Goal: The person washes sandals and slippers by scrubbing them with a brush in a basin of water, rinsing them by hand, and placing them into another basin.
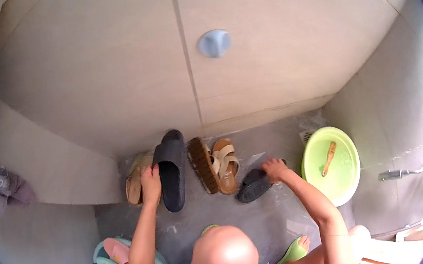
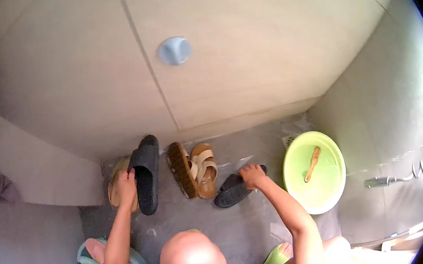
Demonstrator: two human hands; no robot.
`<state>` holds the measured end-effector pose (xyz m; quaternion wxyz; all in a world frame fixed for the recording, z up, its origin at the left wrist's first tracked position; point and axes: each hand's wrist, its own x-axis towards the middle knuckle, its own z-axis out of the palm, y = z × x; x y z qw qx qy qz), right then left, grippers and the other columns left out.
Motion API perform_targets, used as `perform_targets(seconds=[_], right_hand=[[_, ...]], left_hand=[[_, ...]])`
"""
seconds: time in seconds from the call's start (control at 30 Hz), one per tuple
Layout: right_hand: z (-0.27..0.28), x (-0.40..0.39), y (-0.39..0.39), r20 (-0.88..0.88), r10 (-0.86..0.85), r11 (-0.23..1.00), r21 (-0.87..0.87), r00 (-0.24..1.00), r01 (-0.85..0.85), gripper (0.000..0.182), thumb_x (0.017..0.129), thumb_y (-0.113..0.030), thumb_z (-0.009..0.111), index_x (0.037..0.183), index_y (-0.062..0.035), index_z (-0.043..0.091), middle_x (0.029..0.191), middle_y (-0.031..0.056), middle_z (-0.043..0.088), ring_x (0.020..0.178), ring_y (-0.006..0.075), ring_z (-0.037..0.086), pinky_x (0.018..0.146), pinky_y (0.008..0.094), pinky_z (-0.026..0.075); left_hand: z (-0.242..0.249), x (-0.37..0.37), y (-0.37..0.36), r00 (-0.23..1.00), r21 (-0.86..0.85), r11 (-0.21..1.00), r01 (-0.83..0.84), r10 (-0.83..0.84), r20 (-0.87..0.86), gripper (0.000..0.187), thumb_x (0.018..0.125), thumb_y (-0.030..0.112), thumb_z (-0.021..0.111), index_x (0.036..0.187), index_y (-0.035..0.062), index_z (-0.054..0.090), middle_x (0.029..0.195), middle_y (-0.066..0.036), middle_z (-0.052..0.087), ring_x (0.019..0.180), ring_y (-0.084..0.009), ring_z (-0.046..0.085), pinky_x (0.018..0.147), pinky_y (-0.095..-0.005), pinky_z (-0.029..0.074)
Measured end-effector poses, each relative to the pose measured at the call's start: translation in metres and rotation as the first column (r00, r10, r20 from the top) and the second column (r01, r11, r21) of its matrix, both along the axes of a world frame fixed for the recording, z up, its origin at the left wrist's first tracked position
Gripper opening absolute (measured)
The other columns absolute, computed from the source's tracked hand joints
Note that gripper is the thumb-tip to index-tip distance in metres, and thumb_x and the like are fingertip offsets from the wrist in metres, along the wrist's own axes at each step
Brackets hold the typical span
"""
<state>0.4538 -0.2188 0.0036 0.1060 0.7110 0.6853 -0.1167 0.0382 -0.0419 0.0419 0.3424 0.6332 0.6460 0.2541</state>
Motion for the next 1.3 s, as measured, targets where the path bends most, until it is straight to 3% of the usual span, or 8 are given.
perform_targets(seconds=[0.07,0.2,0.4,0.57,0.9,0.97,1.13,1.3], right_hand=[[-0.005,0.007,-0.014,-0.037,0.138,0.977,-0.161,0.990,-0.142,0.042,0.071,-0.022,0.072,0.110,-0.0113,0.061,0.106,0.0119,0.064,0.110,0.0295,0.057,0.083,0.0415,0.049],[0.014,-0.005,-0.030,-0.234,0.123,0.966,-0.194,0.964,-0.170,0.045,0.071,-0.029,0.077,0.105,-0.0064,0.058,0.101,0.0146,0.065,0.096,0.0334,0.064,0.079,0.0464,0.050],[0.160,0.067,-0.129,-0.392,-0.374,0.925,-0.094,0.840,0.368,0.050,0.075,-0.038,0.073,0.100,0.0028,0.058,0.097,0.0226,0.065,0.094,0.0377,0.063,0.080,0.0455,0.050],[0.145,0.140,-0.236,-0.462,-0.801,0.413,0.031,0.379,0.910,0.046,0.071,-0.036,0.074,0.093,0.0004,0.058,0.086,0.0213,0.065,0.085,0.0354,0.064,0.075,0.0423,0.050],[-0.007,0.214,-0.242,-0.533,-0.839,-0.090,-0.061,-0.109,0.994,0.056,0.081,-0.034,0.063,0.121,0.0037,0.051,0.125,0.0260,0.048,0.116,0.0443,0.047,0.100,0.0472,0.039],[-0.050,0.225,-0.242,-0.788,-0.541,-0.211,-0.213,-0.295,0.954,0.066,0.084,-0.047,0.057,0.126,0.0036,0.052,0.132,0.0283,0.044,0.121,0.0453,0.042,0.104,0.0465,0.034],[-0.084,0.209,-0.212,-0.575,-0.812,0.027,0.127,0.096,0.992,0.070,0.094,-0.054,0.040,0.117,0.0102,0.058,0.133,0.0325,0.042,0.126,0.0432,0.037,0.106,0.0474,0.029],[-0.066,0.201,-0.191,-0.271,-0.959,0.107,-0.086,0.080,0.990,0.073,0.098,-0.051,0.028,0.109,0.0121,0.063,0.136,0.0302,0.043,0.125,0.0426,0.038,0.109,0.0496,0.022]], left_hand=[[0.014,0.047,-0.011,0.998,0.186,0.982,0.021,-0.032,0.056,0.027,0.093,0.020,0.047,0.104,-0.0032,0.056,0.103,-0.024,0.062,0.101,-0.0421,0.057,0.089,-0.0406,0.042],[0.067,0.132,-0.022,0.936,-0.057,0.947,0.316,-0.301,0.183,0.031,0.096,0.017,0.043,0.123,0.0018,0.047,0.117,-0.025,0.058,0.112,-0.0370,0.054,0.094,-0.0392,0.040],[0.102,0.275,-0.056,0.673,0.062,0.727,0.684,-0.662,0.329,0.044,0.093,0.016,0.047,0.135,0.0013,0.042,0.123,-0.019,0.058,0.117,-0.0278,0.054,0.099,-0.0351,0.039],[0.094,0.424,-0.116,0.403,0.181,0.424,0.887,-0.904,0.143,0.051,0.089,0.021,0.055,0.133,-0.0010,0.045,0.123,-0.021,0.058,0.114,-0.0294,0.056,0.095,-0.0363,0.042],[-0.060,0.560,-0.275,0.750,-0.215,0.719,0.661,-0.638,0.172,0.044,0.087,0.020,0.060,0.123,-0.0036,0.050,0.118,-0.028,0.057,0.112,-0.0428,0.054,0.094,-0.0455,0.042],[-0.100,0.561,-0.260,0.776,-0.251,0.737,0.627,-0.620,0.119,0.054,0.080,0.019,0.071,0.126,-0.0003,0.050,0.121,-0.024,0.057,0.113,-0.0397,0.055,0.095,-0.0441,0.043],[-0.113,0.576,-0.240,0.748,-0.305,0.705,0.640,-0.663,0.036,0.063,0.076,0.025,0.077,0.128,0.0021,0.050,0.121,-0.023,0.058,0.113,-0.0380,0.055,0.094,-0.0440,0.044],[-0.128,0.583,-0.238,0.602,-0.272,0.672,0.689,-0.740,-0.302,0.055,0.079,0.021,0.072,0.126,0.0010,0.051,0.115,-0.024,0.060,0.108,-0.0388,0.058,0.092,-0.0457,0.046]])
